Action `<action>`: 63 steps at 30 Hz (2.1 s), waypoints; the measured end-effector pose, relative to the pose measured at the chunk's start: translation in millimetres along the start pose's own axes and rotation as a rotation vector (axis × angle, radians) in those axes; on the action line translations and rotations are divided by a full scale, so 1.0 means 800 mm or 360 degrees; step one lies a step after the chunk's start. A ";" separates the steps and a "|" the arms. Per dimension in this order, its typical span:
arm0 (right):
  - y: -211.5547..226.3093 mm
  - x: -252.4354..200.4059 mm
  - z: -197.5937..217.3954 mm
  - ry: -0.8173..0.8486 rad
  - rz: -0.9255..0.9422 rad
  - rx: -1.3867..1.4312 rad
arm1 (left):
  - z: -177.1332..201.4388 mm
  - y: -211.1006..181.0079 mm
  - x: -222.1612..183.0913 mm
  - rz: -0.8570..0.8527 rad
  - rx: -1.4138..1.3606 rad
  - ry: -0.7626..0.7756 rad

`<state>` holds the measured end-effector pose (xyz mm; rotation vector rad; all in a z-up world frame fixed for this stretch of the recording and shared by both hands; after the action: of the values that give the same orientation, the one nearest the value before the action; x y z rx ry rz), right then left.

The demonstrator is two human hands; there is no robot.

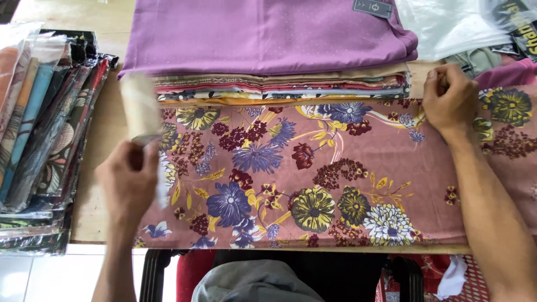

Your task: A person uses a lint roller to remove debris from a piece of patterned fabric laid out on a table and then folds the fabric.

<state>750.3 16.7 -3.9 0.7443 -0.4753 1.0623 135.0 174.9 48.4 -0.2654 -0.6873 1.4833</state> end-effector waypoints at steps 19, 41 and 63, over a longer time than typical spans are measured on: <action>0.366 -0.113 0.103 0.0355 -0.0892 0.1138 | -0.164 -0.249 -0.127 -0.0422 -0.1787 0.0894; 0.313 -0.158 0.087 0.0963 -0.0379 -0.0287 | -0.183 -0.180 -0.065 -0.1857 -0.0218 0.0548; 0.281 -0.181 0.148 0.0876 -0.0320 -0.0357 | -0.181 -0.180 -0.064 -0.1877 -0.0227 0.0609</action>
<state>485.1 -95.2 47.9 0.2720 -0.0414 0.9563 338.8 146.4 2.7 -0.1831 -0.4790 0.2440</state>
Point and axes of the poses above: each hand's wrist, its own x-axis towards the middle knuckle, its own z-axis out of the back of the hand, y = z × x, the point moved 3 cm from there along x, towards the middle knuckle, and after that the axes turned 15 degrees about -y, right-handed, at the moved point
